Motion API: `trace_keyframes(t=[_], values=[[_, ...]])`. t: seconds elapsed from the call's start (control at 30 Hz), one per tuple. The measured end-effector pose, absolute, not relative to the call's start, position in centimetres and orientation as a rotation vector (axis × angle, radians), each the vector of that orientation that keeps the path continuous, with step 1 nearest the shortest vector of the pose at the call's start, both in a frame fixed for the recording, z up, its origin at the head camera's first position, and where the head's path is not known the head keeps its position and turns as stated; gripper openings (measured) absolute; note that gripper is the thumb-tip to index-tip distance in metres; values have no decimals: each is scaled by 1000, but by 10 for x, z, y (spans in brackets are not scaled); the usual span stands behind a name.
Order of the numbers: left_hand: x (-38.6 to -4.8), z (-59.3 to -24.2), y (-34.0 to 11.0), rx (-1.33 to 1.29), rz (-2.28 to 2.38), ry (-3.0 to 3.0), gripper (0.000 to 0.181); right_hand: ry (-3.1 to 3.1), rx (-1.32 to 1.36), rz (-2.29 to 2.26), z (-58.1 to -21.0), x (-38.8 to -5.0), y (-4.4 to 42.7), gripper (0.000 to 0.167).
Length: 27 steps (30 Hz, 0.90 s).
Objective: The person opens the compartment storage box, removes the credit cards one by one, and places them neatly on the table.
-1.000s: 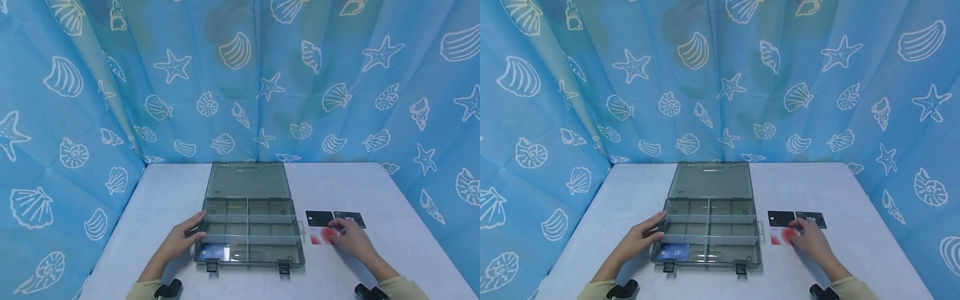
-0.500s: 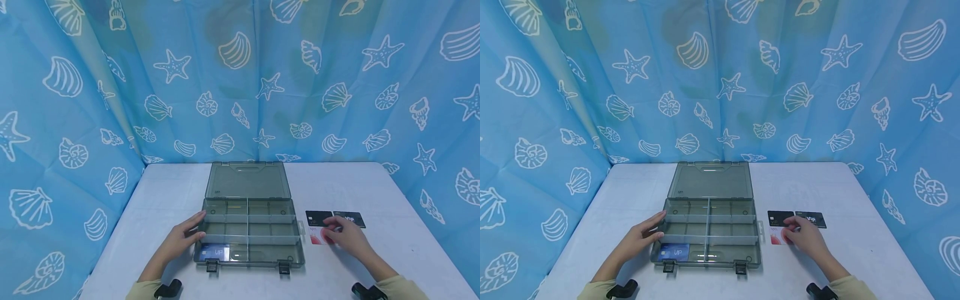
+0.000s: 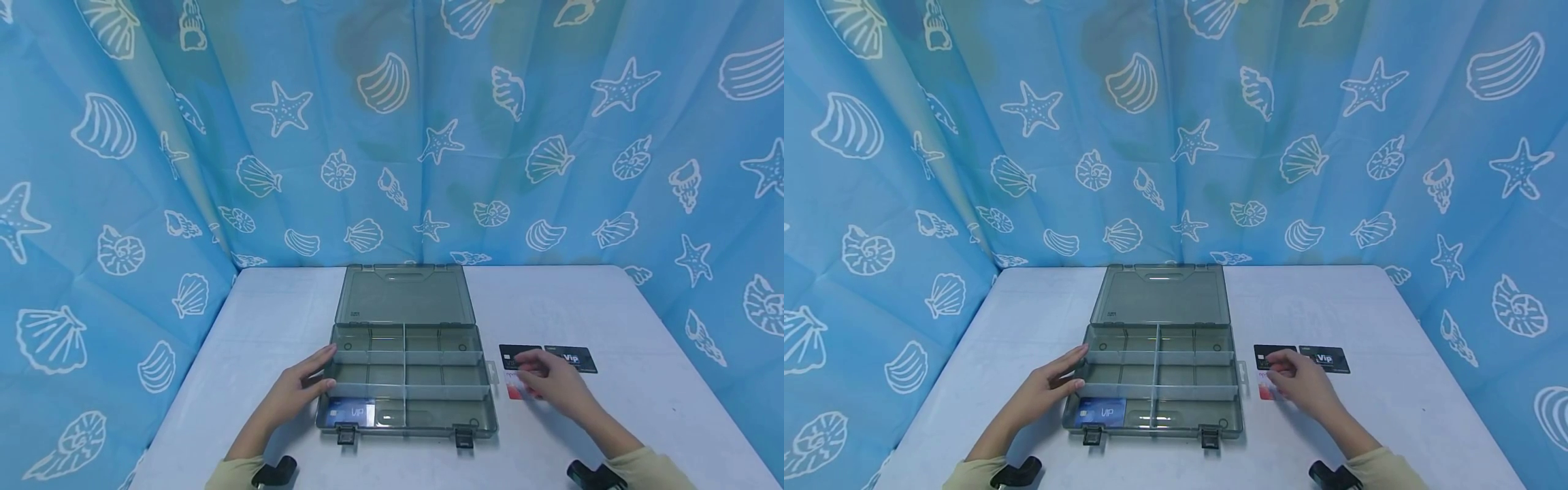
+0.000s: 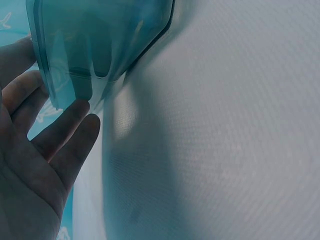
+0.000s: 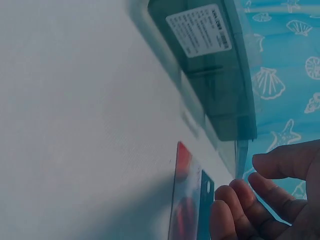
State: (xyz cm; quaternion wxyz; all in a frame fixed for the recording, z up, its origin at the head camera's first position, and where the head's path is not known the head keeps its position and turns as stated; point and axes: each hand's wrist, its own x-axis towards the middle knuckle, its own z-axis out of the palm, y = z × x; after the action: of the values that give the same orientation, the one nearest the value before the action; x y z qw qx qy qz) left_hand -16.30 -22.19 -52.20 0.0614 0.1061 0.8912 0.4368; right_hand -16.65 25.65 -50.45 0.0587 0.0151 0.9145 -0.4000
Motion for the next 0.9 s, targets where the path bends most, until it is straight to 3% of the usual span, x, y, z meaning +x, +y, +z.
trace_keyframes(t=[0.9], values=[[-161,-517,-220,315,1319,2696,66,2669,-219,-1302,-470,-158,204,27]])
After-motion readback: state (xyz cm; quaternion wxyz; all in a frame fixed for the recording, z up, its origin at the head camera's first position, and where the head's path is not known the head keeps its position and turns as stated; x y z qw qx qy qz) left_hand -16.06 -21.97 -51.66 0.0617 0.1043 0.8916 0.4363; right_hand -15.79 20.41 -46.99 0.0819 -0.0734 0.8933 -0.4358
